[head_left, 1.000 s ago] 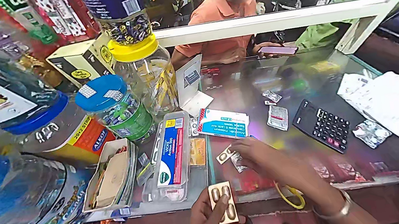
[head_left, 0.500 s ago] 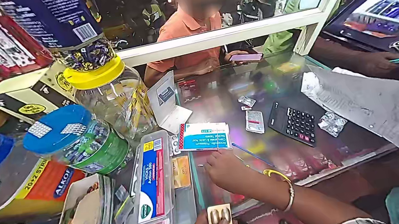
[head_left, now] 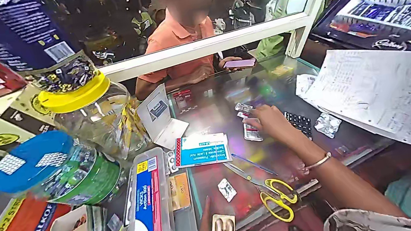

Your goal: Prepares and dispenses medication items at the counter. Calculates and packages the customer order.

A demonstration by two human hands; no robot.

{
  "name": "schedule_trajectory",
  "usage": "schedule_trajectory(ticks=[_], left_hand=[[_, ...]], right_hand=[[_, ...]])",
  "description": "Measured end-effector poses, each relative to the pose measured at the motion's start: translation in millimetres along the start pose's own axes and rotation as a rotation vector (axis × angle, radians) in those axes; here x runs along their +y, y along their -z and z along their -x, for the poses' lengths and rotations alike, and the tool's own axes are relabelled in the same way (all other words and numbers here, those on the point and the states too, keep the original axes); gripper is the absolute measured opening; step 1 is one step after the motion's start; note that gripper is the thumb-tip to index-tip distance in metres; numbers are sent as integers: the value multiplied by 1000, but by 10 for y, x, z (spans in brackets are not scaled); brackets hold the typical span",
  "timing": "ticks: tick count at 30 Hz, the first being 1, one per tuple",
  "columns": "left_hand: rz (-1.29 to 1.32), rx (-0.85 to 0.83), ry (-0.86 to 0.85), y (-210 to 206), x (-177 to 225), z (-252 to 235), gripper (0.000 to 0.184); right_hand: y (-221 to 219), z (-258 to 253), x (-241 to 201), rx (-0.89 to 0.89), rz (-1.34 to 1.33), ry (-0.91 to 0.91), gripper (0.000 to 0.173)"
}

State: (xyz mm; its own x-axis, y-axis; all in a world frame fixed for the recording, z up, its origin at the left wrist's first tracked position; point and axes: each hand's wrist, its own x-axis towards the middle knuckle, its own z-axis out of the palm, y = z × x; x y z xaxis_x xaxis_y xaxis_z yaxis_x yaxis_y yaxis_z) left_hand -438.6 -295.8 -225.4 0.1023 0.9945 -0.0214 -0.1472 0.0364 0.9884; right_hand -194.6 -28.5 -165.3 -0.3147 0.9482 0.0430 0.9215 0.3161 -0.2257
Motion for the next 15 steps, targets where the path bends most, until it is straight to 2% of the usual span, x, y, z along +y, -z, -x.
schedule_trajectory(ticks=[3, 5, 7, 8, 10, 11, 13, 15], left_hand=[[-3, -65, 6, 4, 0, -27, 57], [-18, -95, 9, 0, 27, -48, 48], [-89, -94, -13, -22, 77, -105, 43], [-158, -79, -28, -54, 125, -156, 41], [-310, -63, -84, -119, 208, -295, 40], [-369, -79, -118, -132, 237, -383, 41], [-452, -100, -203, -184, 239, -574, 44], [-500, -118, -270, -272, 232, -700, 47]], right_hand=[[-104, 264, -89, -84, -20, 33, 68], [-90, 357, -98, -51, -82, 64, 71], [29, 386, 106, 20, -119, 78, 78], [114, 384, 282, -9, -110, 45, 89], [239, 370, 648, -222, -107, -81, 119], [239, 356, 782, -309, -98, -137, 128], [176, 406, 864, -338, -54, -187, 132], [91, 581, 725, -255, -18, -276, 128]])
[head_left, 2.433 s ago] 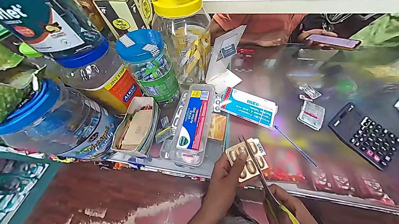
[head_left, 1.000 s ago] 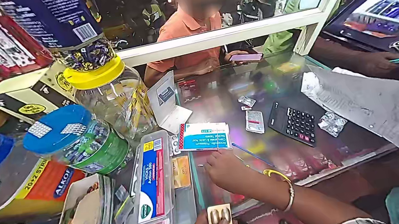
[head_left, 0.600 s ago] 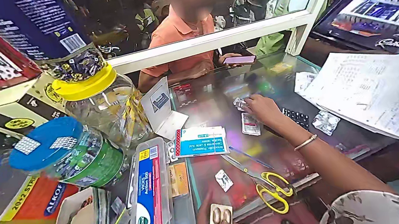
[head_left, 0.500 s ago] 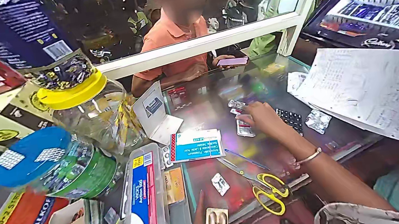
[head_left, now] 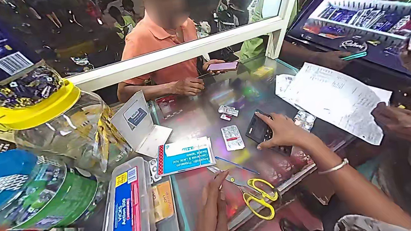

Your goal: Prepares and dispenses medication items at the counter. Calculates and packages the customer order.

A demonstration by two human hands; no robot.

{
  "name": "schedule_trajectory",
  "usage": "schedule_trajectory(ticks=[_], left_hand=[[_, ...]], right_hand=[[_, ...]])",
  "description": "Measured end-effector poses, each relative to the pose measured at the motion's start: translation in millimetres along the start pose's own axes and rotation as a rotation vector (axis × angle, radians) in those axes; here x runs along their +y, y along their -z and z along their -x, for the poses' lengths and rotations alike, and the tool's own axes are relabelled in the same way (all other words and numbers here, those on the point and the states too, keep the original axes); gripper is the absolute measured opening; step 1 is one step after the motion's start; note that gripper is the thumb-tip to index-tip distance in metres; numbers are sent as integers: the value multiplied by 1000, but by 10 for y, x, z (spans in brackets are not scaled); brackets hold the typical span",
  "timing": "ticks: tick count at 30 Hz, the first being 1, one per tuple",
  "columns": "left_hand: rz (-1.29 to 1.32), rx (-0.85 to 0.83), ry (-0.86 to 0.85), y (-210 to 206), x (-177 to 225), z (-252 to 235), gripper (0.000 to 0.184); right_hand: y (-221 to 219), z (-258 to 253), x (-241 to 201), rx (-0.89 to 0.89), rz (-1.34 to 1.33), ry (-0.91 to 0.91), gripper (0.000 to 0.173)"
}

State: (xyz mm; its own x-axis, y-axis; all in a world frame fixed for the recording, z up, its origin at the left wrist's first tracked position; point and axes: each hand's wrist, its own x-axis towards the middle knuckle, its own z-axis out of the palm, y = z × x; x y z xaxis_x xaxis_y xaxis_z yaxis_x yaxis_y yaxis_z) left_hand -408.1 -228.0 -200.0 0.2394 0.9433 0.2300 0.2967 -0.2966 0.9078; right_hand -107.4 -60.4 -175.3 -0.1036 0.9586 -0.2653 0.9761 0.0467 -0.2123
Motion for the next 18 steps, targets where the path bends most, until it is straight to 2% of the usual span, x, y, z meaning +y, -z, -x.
schedule_trajectory(ticks=[3, 5, 9, 13, 18], left_hand=[[4, -42, -47, -104, -35, -68, 48], [21, -72, -32, -149, -62, -43, 48], [57, -71, 45, -124, -131, 58, 47], [112, -44, 88, -203, -192, 56, 46], [134, -12, 24, -229, -154, 101, 43]], right_hand=[[-200, 375, -274, 113, -81, -227, 116], [-330, 608, -234, 226, -209, -265, 99], [-725, 935, 219, 570, -427, -67, 67], [-999, 998, 478, 684, -291, 158, 71], [-1156, 1038, 206, 874, -4, 406, 68]])
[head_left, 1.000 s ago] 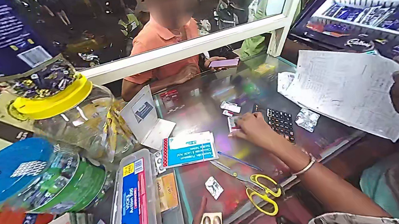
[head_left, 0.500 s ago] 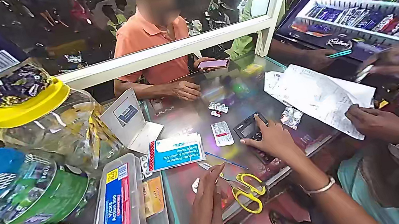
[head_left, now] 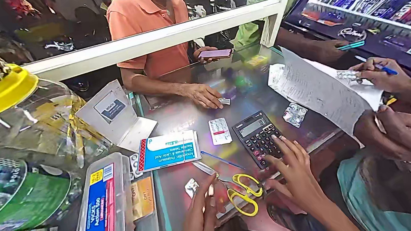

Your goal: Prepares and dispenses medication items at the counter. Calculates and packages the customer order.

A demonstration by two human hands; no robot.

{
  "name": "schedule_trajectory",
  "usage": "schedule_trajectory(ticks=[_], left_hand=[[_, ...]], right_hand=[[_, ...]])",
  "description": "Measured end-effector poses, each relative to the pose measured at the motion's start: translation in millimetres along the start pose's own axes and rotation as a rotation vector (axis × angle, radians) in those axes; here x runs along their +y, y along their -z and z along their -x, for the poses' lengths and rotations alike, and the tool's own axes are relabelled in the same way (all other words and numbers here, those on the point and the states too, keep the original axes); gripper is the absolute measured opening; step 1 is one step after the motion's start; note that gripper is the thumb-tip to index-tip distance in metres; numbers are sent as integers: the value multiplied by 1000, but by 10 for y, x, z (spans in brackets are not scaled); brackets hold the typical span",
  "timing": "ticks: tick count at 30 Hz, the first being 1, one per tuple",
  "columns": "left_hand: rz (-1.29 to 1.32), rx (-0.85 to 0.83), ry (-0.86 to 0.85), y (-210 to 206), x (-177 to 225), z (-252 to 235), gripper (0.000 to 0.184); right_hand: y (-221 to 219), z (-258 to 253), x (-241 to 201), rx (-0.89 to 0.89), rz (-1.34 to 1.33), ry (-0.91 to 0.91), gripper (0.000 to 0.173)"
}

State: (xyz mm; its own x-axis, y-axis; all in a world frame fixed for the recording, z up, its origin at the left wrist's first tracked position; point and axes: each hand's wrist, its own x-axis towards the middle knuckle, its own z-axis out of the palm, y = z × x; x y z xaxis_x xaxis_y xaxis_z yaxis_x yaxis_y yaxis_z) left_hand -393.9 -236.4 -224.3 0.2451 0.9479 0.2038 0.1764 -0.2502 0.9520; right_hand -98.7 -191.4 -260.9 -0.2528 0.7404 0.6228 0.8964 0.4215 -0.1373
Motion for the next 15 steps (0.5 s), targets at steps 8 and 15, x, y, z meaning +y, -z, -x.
schedule_trajectory(ticks=[8, 15], left_hand=[[255, 55, 177, -10, 111, 153, 63], [281, -80, 170, 7, 52, 186, 51]], right_hand=[[-21, 6, -26, -52, -9, 45, 67], [-63, -12, 111, -33, -156, -270, 94]])
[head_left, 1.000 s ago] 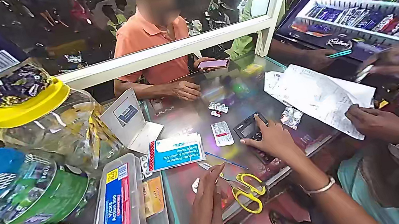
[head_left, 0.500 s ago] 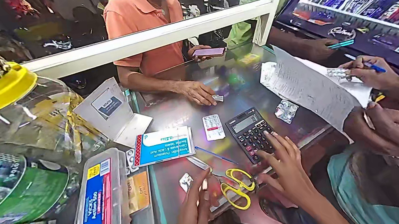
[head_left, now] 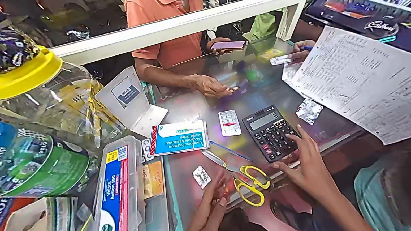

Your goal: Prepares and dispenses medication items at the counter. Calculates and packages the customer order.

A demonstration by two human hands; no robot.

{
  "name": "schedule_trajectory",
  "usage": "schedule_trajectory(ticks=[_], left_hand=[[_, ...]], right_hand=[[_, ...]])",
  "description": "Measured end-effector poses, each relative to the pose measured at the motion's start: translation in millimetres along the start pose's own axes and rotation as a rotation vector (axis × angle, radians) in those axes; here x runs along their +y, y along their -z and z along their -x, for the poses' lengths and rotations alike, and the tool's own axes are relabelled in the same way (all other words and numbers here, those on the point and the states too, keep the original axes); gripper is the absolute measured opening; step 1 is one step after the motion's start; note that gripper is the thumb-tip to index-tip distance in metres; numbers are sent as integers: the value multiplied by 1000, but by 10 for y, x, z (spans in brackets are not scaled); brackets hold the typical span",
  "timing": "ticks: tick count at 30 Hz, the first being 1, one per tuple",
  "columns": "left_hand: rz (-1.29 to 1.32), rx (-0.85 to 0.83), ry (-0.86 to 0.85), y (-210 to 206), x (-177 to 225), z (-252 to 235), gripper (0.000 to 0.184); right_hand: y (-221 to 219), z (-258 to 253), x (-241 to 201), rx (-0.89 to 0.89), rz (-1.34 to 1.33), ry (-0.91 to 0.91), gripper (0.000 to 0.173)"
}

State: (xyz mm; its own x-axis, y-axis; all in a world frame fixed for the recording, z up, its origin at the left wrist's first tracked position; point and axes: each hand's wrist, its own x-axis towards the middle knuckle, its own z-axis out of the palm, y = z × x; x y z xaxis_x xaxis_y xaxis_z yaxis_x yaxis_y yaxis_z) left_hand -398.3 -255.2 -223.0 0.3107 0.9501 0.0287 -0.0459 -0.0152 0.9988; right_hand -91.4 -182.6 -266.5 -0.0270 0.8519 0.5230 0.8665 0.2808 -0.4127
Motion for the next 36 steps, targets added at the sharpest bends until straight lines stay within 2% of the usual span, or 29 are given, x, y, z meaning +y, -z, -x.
schedule_trajectory(ticks=[4, 8, 11, 16, 21, 25, 30, 32, 36], left_hand=[[-45, -38, -58, 0, -52, 5, 53], [-79, -27, -54, 1, -82, -9, 61], [-120, -8, -73, -40, -106, -26, 68], [-132, 42, -107, -74, -85, -51, 79], [-166, 58, -76, -80, -61, -55, 86], [-207, 83, -77, -86, -62, -56, 85], [-338, 82, -199, -81, -85, -102, 81], [-353, 75, -246, -81, -65, -118, 79], [-342, 87, -243, -24, -10, -133, 82]], right_hand=[[-37, 52, -68, 36, 5, -38, 85], [-19, 147, -51, 40, 78, 119, 67], [-13, 144, -74, 10, 137, 185, 65], [42, 107, -39, 25, 152, 139, 61], [127, 140, 39, 115, 163, 67, 63], [128, 138, 82, 87, 169, 36, 66], [55, -25, -24, 37, 71, -88, 95], [8, -76, -87, 16, 47, -156, 96], [-28, -38, -182, 2, 46, -158, 90]])
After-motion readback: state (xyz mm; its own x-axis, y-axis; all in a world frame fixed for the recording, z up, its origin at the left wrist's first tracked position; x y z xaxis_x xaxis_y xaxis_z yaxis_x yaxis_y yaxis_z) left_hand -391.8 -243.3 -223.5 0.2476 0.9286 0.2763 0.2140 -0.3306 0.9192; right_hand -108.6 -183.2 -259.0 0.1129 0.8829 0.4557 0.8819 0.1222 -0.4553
